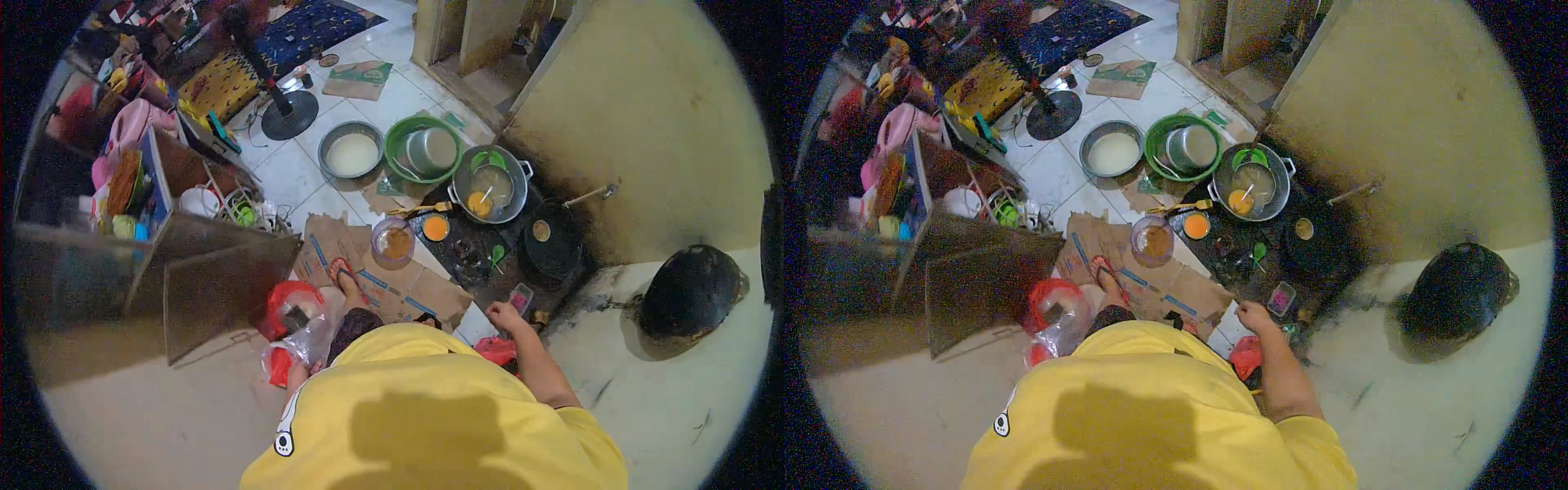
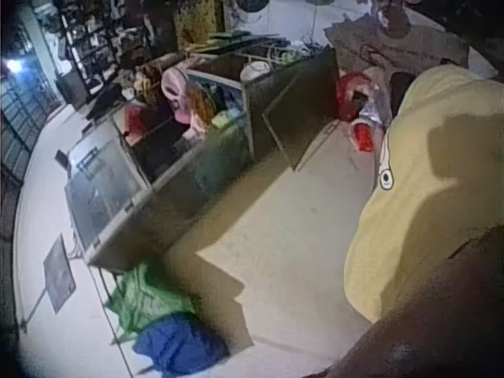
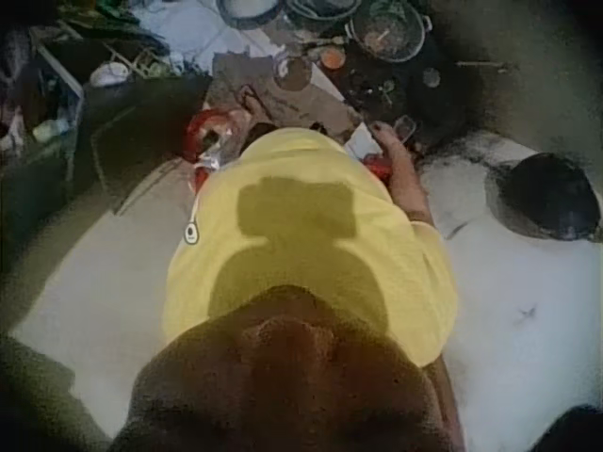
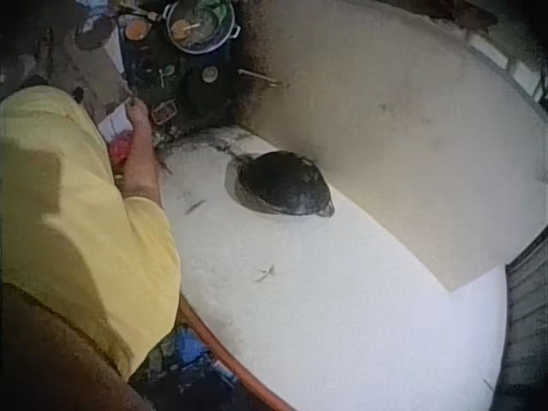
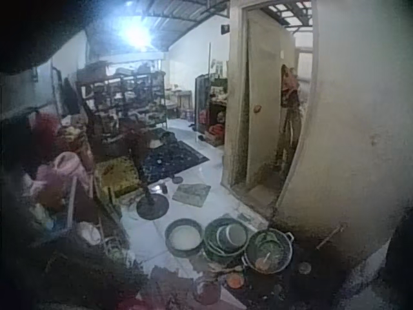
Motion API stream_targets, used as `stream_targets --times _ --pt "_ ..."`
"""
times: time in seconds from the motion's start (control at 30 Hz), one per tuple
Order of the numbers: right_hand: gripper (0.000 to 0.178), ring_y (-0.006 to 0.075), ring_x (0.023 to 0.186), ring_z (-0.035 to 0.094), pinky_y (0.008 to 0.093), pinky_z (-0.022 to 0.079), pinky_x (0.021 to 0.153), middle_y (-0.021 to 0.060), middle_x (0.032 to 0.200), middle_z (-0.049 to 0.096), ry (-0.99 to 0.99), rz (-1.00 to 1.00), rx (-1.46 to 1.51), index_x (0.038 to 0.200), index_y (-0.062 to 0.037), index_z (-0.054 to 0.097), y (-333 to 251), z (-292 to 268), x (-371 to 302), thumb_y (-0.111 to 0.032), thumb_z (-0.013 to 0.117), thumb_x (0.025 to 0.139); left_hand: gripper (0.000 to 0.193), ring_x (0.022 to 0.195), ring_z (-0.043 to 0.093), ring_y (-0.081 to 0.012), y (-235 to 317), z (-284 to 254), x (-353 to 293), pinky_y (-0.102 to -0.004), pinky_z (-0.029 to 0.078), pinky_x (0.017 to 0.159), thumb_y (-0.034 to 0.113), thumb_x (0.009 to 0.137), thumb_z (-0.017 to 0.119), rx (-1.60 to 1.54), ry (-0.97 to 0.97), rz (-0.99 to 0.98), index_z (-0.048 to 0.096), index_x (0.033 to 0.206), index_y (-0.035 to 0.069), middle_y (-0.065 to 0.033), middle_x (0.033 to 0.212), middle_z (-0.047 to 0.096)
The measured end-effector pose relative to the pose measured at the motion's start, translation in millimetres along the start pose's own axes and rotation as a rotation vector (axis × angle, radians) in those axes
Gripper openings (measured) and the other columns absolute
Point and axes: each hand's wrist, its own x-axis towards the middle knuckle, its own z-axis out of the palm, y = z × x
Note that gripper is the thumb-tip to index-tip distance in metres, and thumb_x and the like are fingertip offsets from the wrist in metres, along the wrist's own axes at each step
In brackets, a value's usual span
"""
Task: The person scoops meat out of a coconut shell using a spoon and places it into a small plastic bag.
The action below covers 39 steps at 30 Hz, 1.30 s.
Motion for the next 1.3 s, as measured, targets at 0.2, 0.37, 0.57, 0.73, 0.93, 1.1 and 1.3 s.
stream_targets --times 0.2,0.37,0.57,0.73,0.93,1.1,1.3 --pt "0.025 0.0266 0.072 0.055 0.0347 0.043 0.064 0.0158 0.075 0.056 -0.063 0.23 -0.167 0.082 -0.0065 0.056 -12 31 34 -0.027 0.048 0.07 0.028 0.062 0.05 -0.0159 144 29 104 -0.0202 0.044 0.049 0.012 0.079 0.036 0.022 -0.022 -0.067 0.039 0.105 0.003 -0.009 0.091 0.049" --pt "0.024 0.0249 0.068 0.055 0.0347 0.043 0.063 0.0132 0.074 0.057 -0.099 0.242 0.288 0.081 -0.0079 0.057 -128 46 82 -0.028 0.05 0.07 0.034 0.066 0.052 -0.0154 263 60 153 -0.0198 0.045 0.049 0.007 0.079 0.037 0.307 -0.201 0.066 0.034 0.113 0.003 -0.0103 0.101 0.048" --pt "0.017 0.0177 0.053 0.051 0.0291 0.04 0.049 0.0088 0.062 0.054 -0.104 0.101 0.128 0.075 -0.0034 0.056 -208 45 150 -0.016 0.045 0.071 0.041 0.055 0.053 -0.0143 319 134 185 -0.0193 0.044 0.046 0.001 0.076 0.034 0.42 -0.321 -0.009 0.031 0.116 0.005 -0.0094 0.094 0.052" --pt "0.02 0.0197 0.055 0.052 0.0309 0.041 0.051 0.0103 0.064 0.054 0.045 0.101 0.14 0.079 -0.0037 0.055 -210 13 235 -0.019 0.045 0.072 0.044 0.053 0.052 -0.0156 328 154 231 -0.0229 0.041 0.042 -0.001 0.073 0.036 0.557 -0.377 -0.058 0.031 0.116 0.006 -0.0116 0.091 0.052" --pt "0.027 0.0293 0.075 0.053 0.0359 0.042 0.066 0.0164 0.079 0.055 0.129 0.285 0.182 0.09 -0.0037 0.053 -185 -48 362 -0.019 0.046 0.069 0.048 0.049 0.048 -0.0157 367 237 270 -0.0248 0.038 0.041 -0.005 0.069 0.036 0.644 -0.301 -0.161 0.033 0.116 0.008 -0.0094 0.101 0.046" --pt "0.03 0.0307 0.084 0.05 0.0366 0.04 0.073 0.0166 0.087 0.054 -0.027 0.298 0.152 0.094 -0.0052 0.052 -191 -90 459 -0.017 0.048 0.067 0.048 0.088 0.048 -0.0216 385 327 327 -0.0269 0.037 0.075 -0.001 0.065 0.045 1.309 -0.459 0.525 0.036 0.113 0.002 -0.0142 0.108 0.045" --pt "0.037 0.0307 0.092 0.046 0.0361 0.038 0.078 0.0176 0.1 0.047 -0.102 0.371 0.151 0.101 -0.0003 0.046 -177 -84 559 -0.015 0.048 0.067 0.049 0.084 0.046 -0.0357 358 419 377 -0.0358 0.039 0.071 0.005 0.066 0.049 1.457 -0.811 0.883 0.034 0.112 0.003 -0.0212 0.095 0.047"
